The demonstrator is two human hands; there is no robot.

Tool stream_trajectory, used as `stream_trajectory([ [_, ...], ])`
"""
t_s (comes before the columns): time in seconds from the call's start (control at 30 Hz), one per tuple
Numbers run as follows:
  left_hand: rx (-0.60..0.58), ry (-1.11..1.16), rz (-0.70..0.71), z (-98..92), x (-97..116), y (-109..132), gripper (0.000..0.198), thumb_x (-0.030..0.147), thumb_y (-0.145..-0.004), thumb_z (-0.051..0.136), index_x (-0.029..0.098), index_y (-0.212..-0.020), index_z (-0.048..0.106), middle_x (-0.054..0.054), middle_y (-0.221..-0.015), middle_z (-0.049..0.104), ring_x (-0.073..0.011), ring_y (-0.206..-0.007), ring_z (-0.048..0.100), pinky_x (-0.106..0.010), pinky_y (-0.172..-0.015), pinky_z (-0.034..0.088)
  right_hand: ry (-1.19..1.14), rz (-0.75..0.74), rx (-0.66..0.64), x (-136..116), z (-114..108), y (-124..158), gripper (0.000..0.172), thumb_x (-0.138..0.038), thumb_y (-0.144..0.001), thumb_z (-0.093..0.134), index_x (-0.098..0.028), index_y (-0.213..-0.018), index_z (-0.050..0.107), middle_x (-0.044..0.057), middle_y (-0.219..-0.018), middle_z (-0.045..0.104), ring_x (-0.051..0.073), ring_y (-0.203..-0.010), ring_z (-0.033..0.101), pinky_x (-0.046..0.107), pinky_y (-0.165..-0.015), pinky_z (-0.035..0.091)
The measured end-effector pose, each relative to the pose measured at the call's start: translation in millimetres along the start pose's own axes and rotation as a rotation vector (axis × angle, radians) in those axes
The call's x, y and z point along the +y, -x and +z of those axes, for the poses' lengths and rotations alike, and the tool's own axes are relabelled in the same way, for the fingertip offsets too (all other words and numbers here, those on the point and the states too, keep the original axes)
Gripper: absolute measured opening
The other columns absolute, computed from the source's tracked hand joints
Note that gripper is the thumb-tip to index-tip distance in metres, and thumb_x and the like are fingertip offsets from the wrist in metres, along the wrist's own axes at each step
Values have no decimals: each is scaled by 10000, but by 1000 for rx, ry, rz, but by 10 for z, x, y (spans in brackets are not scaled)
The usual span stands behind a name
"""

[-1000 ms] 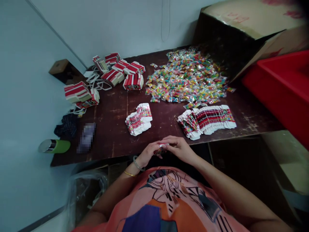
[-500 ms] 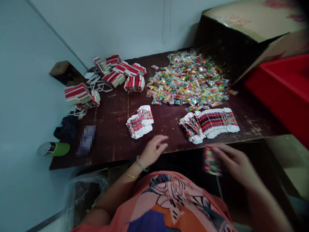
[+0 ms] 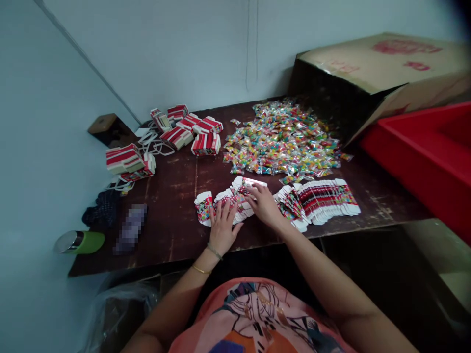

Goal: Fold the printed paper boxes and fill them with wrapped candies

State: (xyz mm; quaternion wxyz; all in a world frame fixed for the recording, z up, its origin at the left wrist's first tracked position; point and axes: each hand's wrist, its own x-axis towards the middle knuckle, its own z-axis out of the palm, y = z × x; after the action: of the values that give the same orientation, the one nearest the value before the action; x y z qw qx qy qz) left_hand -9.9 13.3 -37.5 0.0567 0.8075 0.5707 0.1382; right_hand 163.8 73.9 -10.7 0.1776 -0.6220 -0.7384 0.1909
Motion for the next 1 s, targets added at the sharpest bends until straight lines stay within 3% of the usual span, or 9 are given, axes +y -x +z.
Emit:
stream_trajectory([
  [0.13, 21, 57, -27, -127, -128, 102, 530, 294, -888, 509, 228, -1400, 388, -112, -1525, 298, -306, -1416, 211, -572, -1139, 149, 125, 183, 36, -9, 212, -516, 532, -293, -869, 570, -80, -1336, 432, 259, -1313, 466, 369, -1199, 388, 505, -945, 311],
  [0.27, 73, 216, -72, -236, -197, 212, 416, 244, -898, 479, 239, -1314, 491, -98, -1460, 396, -265, -1384, 290, -510, -1133, 238, 147, 222, 25, 52, 189, -542, 510, -417, -792, 659, -89, -1169, 558, 218, -1124, 556, 345, -1065, 460, 451, -861, 339],
  [0.4, 81, 540, -148, -318, -108, 202, 349, 271, -912, 466, 227, -1250, 542, -94, -1393, 470, -234, -1328, 386, -451, -1122, 282, 126, 143, 36, 56, 97, -311, 530, -513, -801, 623, -196, -1219, 549, 138, -1127, 547, 288, -1021, 475, 370, -817, 351],
  [0.57, -79, 1071, -332, -274, 95, 33, 422, 373, -887, 510, 183, -1263, 534, -125, -1312, 550, -236, -1178, 541, -393, -1022, 410, 95, 54, 12, -23, 106, -39, 341, -397, -923, 486, -284, -1228, 590, 114, -1078, 583, 281, -988, 490, 378, -806, 364],
  [0.67, -112, 1324, -465, -236, 185, -35, 527, 422, -857, 552, 180, -1319, 480, -136, -1369, 514, -249, -1240, 497, -399, -1047, 386, 76, 25, 13, -178, 115, 157, 341, -258, -947, 422, -273, -1250, 580, 109, -1088, 606, 281, -1003, 499, 393, -827, 377],
  [0.77, -51, 1510, -558, -265, 210, -36, 535, 421, -821, 598, 201, -1299, 501, -101, -1398, 497, -237, -1292, 443, -364, -1063, 362, -28, -149, 29, -397, 71, 492, 488, -167, -890, 467, -199, -1376, 442, 150, -1252, 547, 306, -1118, 463, 449, -921, 362],
  [0.87, -67, 1606, -686, -342, 193, 33, 431, 419, -799, 602, 148, -1133, 613, -108, -1181, 652, -245, -1133, 567, -354, -967, 433, -248, -330, -43, -502, -40, 817, 514, -203, -832, 568, -196, -1337, 470, 137, -1292, 539, 287, -1135, 479, 434, -943, 392],
  [0.93, -109, 1595, -767, -377, 197, 110, 406, 409, -734, 662, 132, -1030, 646, -85, -964, 710, -236, -935, 638, -340, -846, 483, -352, -324, -14, -467, -120, 932, 415, -203, -866, 535, -256, -1277, 519, 90, -1197, 601, 245, -1057, 526, 403, -906, 428],
  [1.0, -296, 1595, -729, -382, 220, 189, 425, 354, -635, 754, 133, -981, 647, -35, -764, 693, -194, -715, 633, -309, -713, 490, -379, -286, 58, -385, -152, 972, 305, -173, -878, 506, -288, -1143, 607, 64, -1162, 612, 236, -1055, 527, 408, -912, 432],
])
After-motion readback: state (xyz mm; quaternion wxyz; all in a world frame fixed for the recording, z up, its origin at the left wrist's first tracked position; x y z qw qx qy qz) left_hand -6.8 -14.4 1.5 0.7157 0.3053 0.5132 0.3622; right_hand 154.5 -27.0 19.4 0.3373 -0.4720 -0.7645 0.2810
